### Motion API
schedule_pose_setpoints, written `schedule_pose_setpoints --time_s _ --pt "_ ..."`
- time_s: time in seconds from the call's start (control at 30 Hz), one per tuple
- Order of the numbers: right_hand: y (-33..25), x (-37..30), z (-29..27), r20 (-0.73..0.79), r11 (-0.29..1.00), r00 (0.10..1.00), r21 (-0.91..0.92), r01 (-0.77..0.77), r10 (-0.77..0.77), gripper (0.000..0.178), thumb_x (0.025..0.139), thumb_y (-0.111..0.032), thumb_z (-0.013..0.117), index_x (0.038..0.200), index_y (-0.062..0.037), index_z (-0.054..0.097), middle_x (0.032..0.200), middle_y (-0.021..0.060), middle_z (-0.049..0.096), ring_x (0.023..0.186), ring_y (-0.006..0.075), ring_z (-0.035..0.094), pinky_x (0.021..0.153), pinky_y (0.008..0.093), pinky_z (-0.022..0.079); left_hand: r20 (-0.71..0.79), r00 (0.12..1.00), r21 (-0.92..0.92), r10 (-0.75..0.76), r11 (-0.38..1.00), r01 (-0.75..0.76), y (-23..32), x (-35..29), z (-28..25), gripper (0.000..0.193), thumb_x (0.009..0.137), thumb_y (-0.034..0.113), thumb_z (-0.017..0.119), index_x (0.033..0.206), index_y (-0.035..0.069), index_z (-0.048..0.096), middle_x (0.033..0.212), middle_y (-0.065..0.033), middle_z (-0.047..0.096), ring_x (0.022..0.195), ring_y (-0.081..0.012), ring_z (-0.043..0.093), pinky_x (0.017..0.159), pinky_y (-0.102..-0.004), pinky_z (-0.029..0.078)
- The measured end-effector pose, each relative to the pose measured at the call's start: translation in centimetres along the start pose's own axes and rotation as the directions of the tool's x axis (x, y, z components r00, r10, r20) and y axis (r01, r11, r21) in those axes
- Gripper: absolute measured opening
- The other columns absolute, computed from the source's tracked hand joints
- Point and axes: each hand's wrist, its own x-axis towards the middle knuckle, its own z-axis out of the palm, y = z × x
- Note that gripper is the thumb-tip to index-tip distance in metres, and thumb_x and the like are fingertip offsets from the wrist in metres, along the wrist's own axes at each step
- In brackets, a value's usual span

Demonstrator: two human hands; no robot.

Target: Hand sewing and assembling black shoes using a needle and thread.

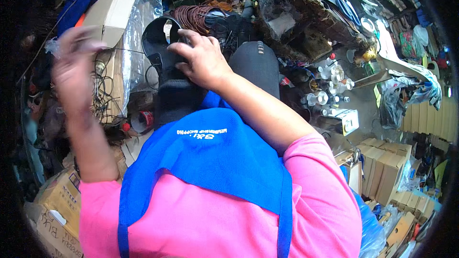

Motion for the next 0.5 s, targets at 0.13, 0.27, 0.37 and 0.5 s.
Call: schedule_pose_setpoints --time_s 0.13,0.27,0.37,0.5 --pt "0.8 0.4 -0.6 0.028 0.871 0.978 0.45 -0.197 0.207 0.03 0.079 -0.022 0.071 0.105 -0.0109 0.062 0.108 0.0117 0.06 0.095 0.0216 0.06 0.08 0.0324 0.049 0.501 0.82 -0.102 -0.277 0.922 0.374 -5.9 -2.6 5.8 0.019 0.08 0.0 0.063 0.099 0.0 0.065 0.089 -0.0035 0.065 0.082 -0.0097 0.06 0.077 -0.0247 0.048" --pt "2.1 -0.9 -1.5 0.358 0.33 0.877 0.825 -0.458 0.322 0.028 0.088 -0.01 0.06 0.116 -0.0069 0.056 0.102 0.0036 0.062 0.093 0.0105 0.057 0.084 0.0276 0.046 0.598 0.717 0.031 -0.358 0.904 0.426 -8.2 -3.0 7.2 0.014 0.079 0.006 0.063 0.091 0.002 0.069 0.087 -0.0033 0.061 0.083 -0.011 0.058 0.076 -0.0253 0.046" --pt "3.1 -1.2 -1.6 0.372 0.278 0.879 0.847 -0.453 0.3 0.03 0.089 -0.013 0.06 0.118 -0.0082 0.055 0.103 0.0036 0.062 0.095 0.011 0.057 0.086 0.0281 0.045 0.614 0.695 0.045 -0.375 0.895 0.443 -8.8 -3.1 7.5 0.014 0.079 0.005 0.063 0.091 0.003 0.07 0.087 -0.0031 0.057 0.084 -0.0127 0.058 0.076 -0.0262 0.046" --pt "3.8 -1.3 -1.2 0.396 0.236 0.864 0.849 -0.473 0.31 0.03 0.089 -0.014 0.061 0.119 -0.0089 0.056 0.103 0.0033 0.062 0.095 0.0104 0.057 0.086 0.0277 0.045 0.635 0.673 0.077 -0.38 0.898 0.434 -8.7 -2.8 7.8 0.015 0.078 0.005 0.064 0.091 0.003 0.071 0.087 -0.0028 0.056 0.083 -0.0134 0.058 0.076 -0.0267 0.047"
